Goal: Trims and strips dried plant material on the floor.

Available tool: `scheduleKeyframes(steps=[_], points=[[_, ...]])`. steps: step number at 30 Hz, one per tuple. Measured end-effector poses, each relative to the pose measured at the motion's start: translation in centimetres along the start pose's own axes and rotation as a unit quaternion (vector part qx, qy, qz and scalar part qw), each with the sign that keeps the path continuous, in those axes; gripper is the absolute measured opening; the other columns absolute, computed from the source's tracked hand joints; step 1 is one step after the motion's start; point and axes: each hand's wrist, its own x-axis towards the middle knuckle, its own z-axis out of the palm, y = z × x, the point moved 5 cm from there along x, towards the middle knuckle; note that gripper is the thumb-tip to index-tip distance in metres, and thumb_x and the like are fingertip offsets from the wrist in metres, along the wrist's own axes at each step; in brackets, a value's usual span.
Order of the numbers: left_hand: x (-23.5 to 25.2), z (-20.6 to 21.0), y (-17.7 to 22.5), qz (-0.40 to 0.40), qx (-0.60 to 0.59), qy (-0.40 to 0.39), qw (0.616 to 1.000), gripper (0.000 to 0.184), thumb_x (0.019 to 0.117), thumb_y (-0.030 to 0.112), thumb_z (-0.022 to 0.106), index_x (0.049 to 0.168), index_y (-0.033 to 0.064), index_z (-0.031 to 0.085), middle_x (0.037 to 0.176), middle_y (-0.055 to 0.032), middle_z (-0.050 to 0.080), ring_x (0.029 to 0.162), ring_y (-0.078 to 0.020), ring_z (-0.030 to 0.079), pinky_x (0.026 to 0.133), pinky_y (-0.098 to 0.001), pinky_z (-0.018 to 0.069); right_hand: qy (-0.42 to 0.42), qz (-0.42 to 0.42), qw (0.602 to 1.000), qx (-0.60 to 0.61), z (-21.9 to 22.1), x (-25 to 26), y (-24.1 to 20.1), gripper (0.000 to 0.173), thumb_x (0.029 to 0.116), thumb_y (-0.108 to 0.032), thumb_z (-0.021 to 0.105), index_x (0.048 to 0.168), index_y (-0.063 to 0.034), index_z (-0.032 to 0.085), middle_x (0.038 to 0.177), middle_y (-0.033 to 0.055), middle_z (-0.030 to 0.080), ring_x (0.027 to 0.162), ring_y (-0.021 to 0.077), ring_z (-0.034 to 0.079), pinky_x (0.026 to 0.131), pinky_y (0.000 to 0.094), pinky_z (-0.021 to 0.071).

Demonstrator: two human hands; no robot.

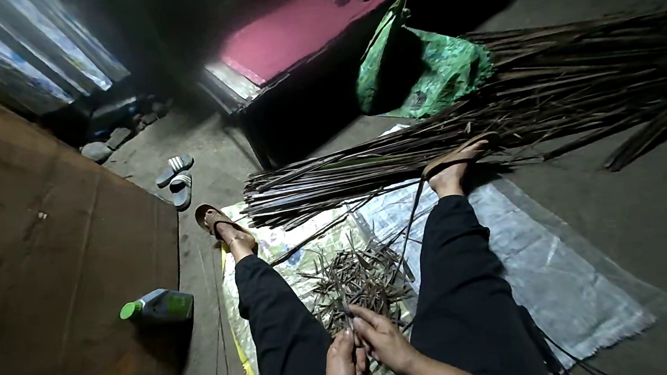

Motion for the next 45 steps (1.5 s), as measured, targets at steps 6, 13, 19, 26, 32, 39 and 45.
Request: scheduleKeyframes(steps=[6, 13, 19, 26, 32, 39, 45], points=[[-0.6, 0.6, 0.1, 0.0, 0.01, 0.009, 1.0, 0.041, 0.114, 0.02, 0.024, 0.087, 0.0067, 0.053, 0.049, 0.0047, 0.045, 0.038, -0.0014, 0.04, 0.039, -0.0149, 0.0359, -0.003, 0.002, 1.0, 0.021, -0.8, 0.5, -0.6, 0.046, 0.1095, -0.019, 0.04, 0.151, 0.0016, 0.043, 0.073, -0.0031, 0.053, 0.055, 0.0047, 0.047, 0.054, 0.0232, 0.0439], [-0.5, 0.4, -0.1, -0.011, 0.01, -0.007, 1.0, 0.04, 0.1141, 0.022, 0.022, 0.088, 0.0082, 0.05, 0.05, 0.0049, 0.043, 0.038, -0.0019, 0.039, 0.039, -0.0156, 0.0353, 0.002, 0.052, 0.998, 0.045, -1.4, 1.1, -0.5, 0.046, 0.1109, -0.019, 0.041, 0.154, -0.0027, 0.04, 0.068, -0.003, 0.051, 0.05, 0.0065, 0.047, 0.047, 0.0233, 0.043], [-1.3, -0.1, -0.8, -0.034, 0.033, -0.033, 0.998, 0.039, 0.1135, 0.019, 0.021, 0.088, 0.0085, 0.05, 0.051, 0.0056, 0.044, 0.039, -0.0012, 0.039, 0.04, -0.0154, 0.036, 0.06, 0.08, 0.987, 0.125, -4.2, 3.0, 0.0, 0.045, 0.1127, -0.024, 0.038, 0.156, -0.0102, 0.037, 0.067, -0.0016, 0.05, 0.049, 0.0089, 0.048, 0.045, 0.0245, 0.0433], [-1.1, -0.9, -0.1, 0.003, 0.044, -0.014, 0.999, 0.041, 0.112, 0.017, 0.023, 0.092, 0.005, 0.056, 0.051, 0.0044, 0.048, 0.04, -0.002, 0.043, 0.041, -0.0164, 0.0391, -0.019, 0.11, 0.984, 0.137, -4.5, 1.8, -0.1, 0.036, 0.1111, -0.03, 0.038, 0.132, -0.0071, 0.056, 0.061, -0.0051, 0.047, 0.045, 0.0061, 0.045, 0.044, 0.0222, 0.0425], [-0.7, -0.1, 0.3, 0.005, 0.071, -0.015, 0.997, 0.038, 0.1125, 0.016, 0.028, 0.089, 0.0049, 0.056, 0.057, 0.0025, 0.051, 0.044, -0.0037, 0.047, 0.045, -0.0176, 0.0436, -0.046, 0.088, 0.994, -0.036, -1.8, 1.0, -1.3, 0.01, 0.1018, -0.014, 0.059, 0.099, -0.0043, 0.058, 0.065, -0.0022, 0.049, 0.048, 0.0058, 0.043, 0.048, 0.0233, 0.0397], [-1.9, -1.3, 1.1, -0.045, 0.033, -0.058, 0.997, 0.037, 0.1126, 0.017, 0.025, 0.094, 0.0081, 0.055, 0.052, 0.007, 0.046, 0.039, 0.0006, 0.042, 0.04, -0.0136, 0.0384, 0.032, 0.007, 0.991, -0.128, -4.4, 2.1, -3.2, 0.026, 0.1086, -0.019, 0.048, 0.115, 0.0007, 0.063, 0.08, 0.0055, 0.056, 0.066, 0.0127, 0.053, 0.065, 0.0308, 0.0477], [-2.0, -1.1, 1.3, -0.088, -0.058, -0.079, 0.991, 0.036, 0.1128, 0.02, 0.021, 0.096, 0.012, 0.052, 0.052, 0.009, 0.044, 0.037, 0.0025, 0.039, 0.037, -0.0109, 0.0347, -0.072, -0.092, 0.89, -0.44, -1.4, -0.3, -2.5, 0.026, 0.0947, -0.006, 0.058, 0.117, 0.0027, 0.068, 0.105, 0.024, 0.072, 0.099, 0.0421, 0.071, 0.086, 0.0613, 0.0542]])
